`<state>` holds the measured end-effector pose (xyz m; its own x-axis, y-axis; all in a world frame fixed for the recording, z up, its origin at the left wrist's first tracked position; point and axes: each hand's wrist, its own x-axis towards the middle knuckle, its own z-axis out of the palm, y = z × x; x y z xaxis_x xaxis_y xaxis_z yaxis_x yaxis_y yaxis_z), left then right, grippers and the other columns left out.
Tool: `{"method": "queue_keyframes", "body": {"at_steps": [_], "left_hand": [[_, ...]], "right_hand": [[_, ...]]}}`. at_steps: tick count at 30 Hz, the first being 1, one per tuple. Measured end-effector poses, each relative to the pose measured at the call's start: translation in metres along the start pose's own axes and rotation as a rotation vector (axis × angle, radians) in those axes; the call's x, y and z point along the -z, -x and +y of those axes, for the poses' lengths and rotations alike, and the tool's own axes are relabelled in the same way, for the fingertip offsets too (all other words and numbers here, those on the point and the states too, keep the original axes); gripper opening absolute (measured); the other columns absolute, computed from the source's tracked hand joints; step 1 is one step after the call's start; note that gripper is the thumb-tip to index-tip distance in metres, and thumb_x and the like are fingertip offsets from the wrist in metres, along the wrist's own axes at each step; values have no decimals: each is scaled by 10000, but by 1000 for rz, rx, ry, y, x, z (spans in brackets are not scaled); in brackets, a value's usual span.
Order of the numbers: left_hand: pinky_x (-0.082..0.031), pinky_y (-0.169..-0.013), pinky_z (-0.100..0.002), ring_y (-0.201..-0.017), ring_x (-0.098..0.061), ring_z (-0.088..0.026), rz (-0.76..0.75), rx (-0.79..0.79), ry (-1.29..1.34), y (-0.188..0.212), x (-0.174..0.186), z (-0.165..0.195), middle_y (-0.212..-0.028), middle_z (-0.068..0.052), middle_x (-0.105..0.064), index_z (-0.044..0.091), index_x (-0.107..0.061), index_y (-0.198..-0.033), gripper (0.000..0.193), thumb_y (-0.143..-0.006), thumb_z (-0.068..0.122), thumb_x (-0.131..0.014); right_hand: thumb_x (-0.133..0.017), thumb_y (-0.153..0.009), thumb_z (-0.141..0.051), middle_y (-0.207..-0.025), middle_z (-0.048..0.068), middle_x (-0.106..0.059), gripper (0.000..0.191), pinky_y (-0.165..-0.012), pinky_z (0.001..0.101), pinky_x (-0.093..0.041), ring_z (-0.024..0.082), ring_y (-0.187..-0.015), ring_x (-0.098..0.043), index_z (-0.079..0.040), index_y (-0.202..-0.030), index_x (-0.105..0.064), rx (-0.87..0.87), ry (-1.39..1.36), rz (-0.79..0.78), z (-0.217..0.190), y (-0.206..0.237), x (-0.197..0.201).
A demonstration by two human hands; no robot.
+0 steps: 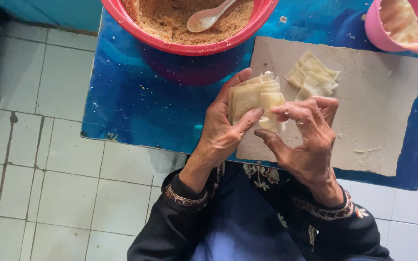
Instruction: The person sits at a low table folding thin square wrappers in half into triangles and stacking the folded pieces on a board. They then spoon brown filling from a red bowl onto a wrapper and fold the wrapper over the filling, adding finished pieces to the stack.
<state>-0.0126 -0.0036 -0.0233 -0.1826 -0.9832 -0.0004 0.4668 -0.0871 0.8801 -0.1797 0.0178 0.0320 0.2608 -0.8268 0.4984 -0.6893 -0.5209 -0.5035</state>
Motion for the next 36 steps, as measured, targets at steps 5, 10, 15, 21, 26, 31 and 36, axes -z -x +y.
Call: {"method": "queue_keyframes", "body": {"at_steps": [5, 10, 15, 21, 26, 31, 36], "left_hand": [[-537, -1071, -300, -1256, -622, -151, 7, -28, -19, 0, -1, 0, -1405, -102, -604, 37, -319, -1600, 723, -974, -15, -679], [-547, -1067, -308, -1254, -630, -163, 24, -39, -65, 0, -1, 1, -1408, -104, -610, 37, -317, -1601, 725, -975, -21, -679], [-545, -1063, -306, -1247, -628, -164, 44, -46, -87, 1, -2, 1, -1395, -110, -608, 34, -307, -1604, 741, -967, -15, -681], [-521, -1071, -294, -1260, -607, -155, 31, -26, -67, 0, -3, 1, -1414, -110, -589, 23, -291, -1603, 736, -980, 14, -683], [-514, -1071, -292, -1256, -609, -162, 42, -12, -86, 1, -3, 2, -1411, -126, -603, 18, -299, -1606, 721, -989, 24, -671], [-493, -1118, -294, -1306, -595, -172, 20, -31, -58, 1, -4, 5, -1461, -126, -580, 20, -278, -1608, 717, -997, 15, -654], [-496, -1113, -299, -1297, -601, -178, 14, -10, -45, 0, -5, 6, -1439, -135, -589, 28, -255, -1613, 738, -992, 6, -653]], "right_hand": [[-888, -621, -3, -975, 95, -642, 395, -945, 473, -391, 381, -1026, -493, -105, -923, -655, 64, 104, 52, -5, 10, -6], [-919, -729, -62, -1019, 37, -667, 410, -974, 433, -411, 293, -1026, -533, -81, -1028, -639, 44, -25, 27, -2, 12, -10], [-846, -784, 5, -1059, 48, -666, 353, -1004, 432, -407, 332, -1084, -514, -117, -1045, -641, 61, 41, 52, -2, 13, -9], [-689, -1019, 34, -1070, 52, -677, 224, -1089, 373, -489, 238, -1156, -594, -61, -1155, -539, -57, -361, 114, 0, 20, -12], [-619, -1093, 11, -1176, 89, -636, 90, -1038, 282, -490, 160, -1113, -619, -12, -1162, -566, -424, -864, 272, 16, 30, 4], [-606, -1105, 5, -1145, 76, -584, 93, -1017, 322, -548, 153, -1094, -656, 10, -1195, -583, -616, -1410, 254, 48, 30, 39], [-622, -1066, -4, -1163, 67, -617, 159, -981, 327, -565, 151, -1068, -675, -6, -1222, -587, -692, -1384, 253, 60, 30, 60]]}}
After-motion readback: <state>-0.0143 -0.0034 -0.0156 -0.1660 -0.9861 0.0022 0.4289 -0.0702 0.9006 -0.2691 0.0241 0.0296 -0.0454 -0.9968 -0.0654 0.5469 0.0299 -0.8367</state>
